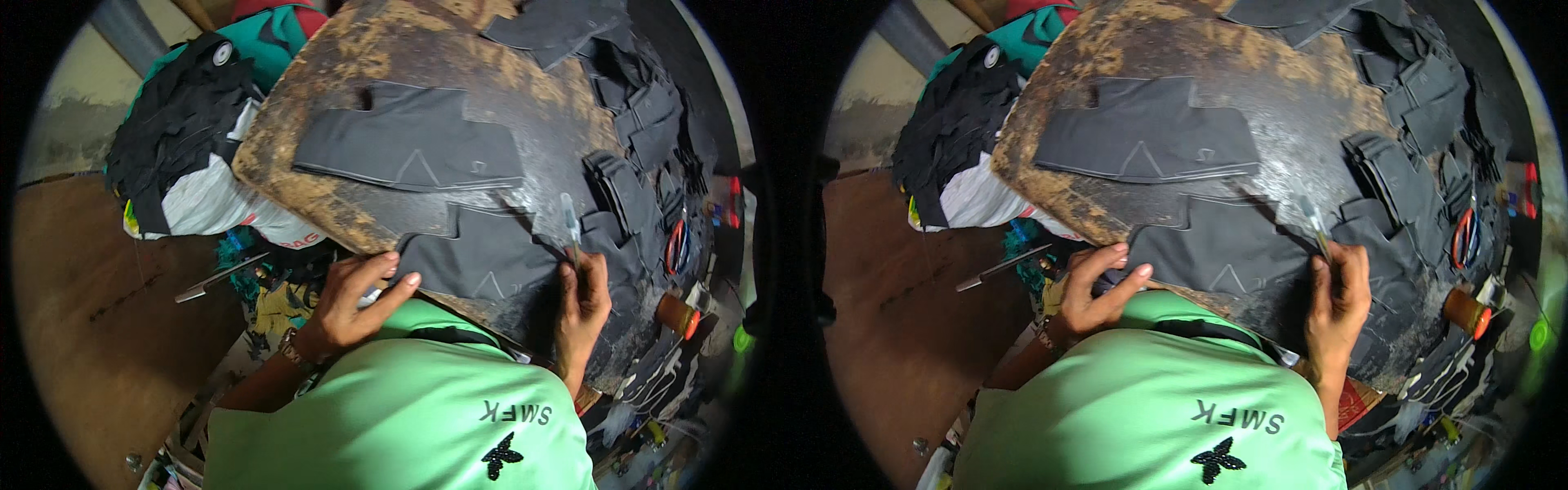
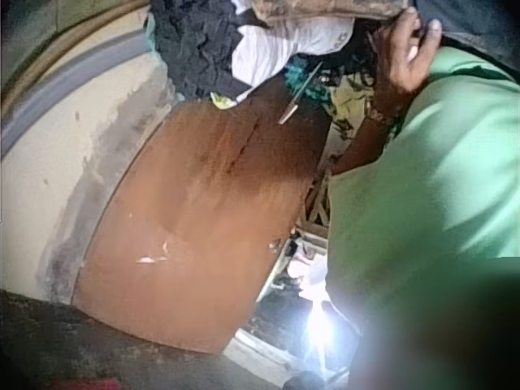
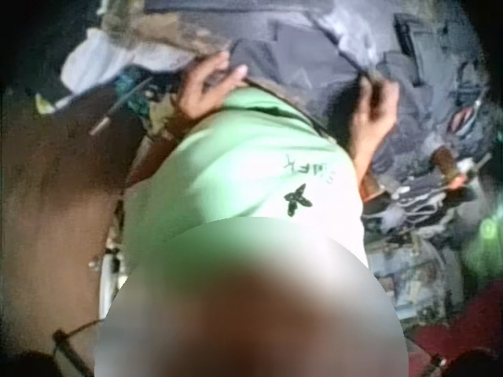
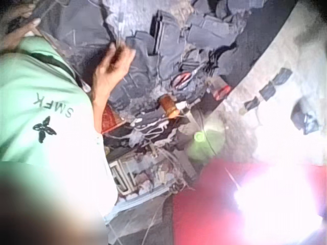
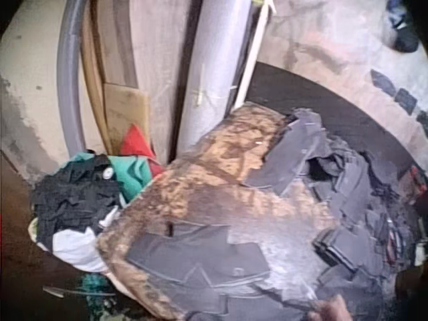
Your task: The person marks black material pieces with a white marker, then stacks and sorts them into piles on a workbench. The person handles the pieces one at a time, aligns them, and organizes them into separate stacks.
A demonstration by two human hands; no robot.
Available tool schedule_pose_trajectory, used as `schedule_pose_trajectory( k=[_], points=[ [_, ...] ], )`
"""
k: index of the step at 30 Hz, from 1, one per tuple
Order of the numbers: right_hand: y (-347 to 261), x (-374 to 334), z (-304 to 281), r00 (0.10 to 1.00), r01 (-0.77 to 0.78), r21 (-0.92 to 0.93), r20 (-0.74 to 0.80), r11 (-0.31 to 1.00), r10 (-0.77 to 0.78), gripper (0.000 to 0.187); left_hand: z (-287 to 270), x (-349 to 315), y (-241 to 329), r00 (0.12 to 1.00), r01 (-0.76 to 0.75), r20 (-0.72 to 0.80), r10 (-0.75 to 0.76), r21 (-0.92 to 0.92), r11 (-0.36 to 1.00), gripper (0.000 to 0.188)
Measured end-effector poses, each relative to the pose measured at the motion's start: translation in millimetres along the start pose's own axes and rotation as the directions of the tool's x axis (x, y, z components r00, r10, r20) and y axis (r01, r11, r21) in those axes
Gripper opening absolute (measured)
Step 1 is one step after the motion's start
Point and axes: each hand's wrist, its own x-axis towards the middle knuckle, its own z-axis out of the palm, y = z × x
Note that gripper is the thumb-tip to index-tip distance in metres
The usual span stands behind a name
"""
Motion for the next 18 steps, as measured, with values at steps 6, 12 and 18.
schedule_pose_trajectory(
  k=[6,12,18],
  points=[
    [0.8,-0.3,-0.1,0.993,-0.113,0.198,0.039,0.974,0.107,0.005,-0.6,0.3,1.6,0.999,0.027,-0.017,-0.027,-0.025,0.999,0.034],
    [1.5,-3.8,0.5,0.98,-0.199,0.245,0.055,0.949,0.192,0.009,-1.1,-1.3,-3.3,0.998,0.013,-0.055,-0.014,-0.016,1.0,0.036],
    [-0.1,-0.8,4.3,0.988,-0.152,0.204,0.048,0.967,0.145,0.009,-1.5,-3.0,-7.3,0.996,0.005,-0.086,-0.007,-0.016,1.0,0.036]
  ],
)
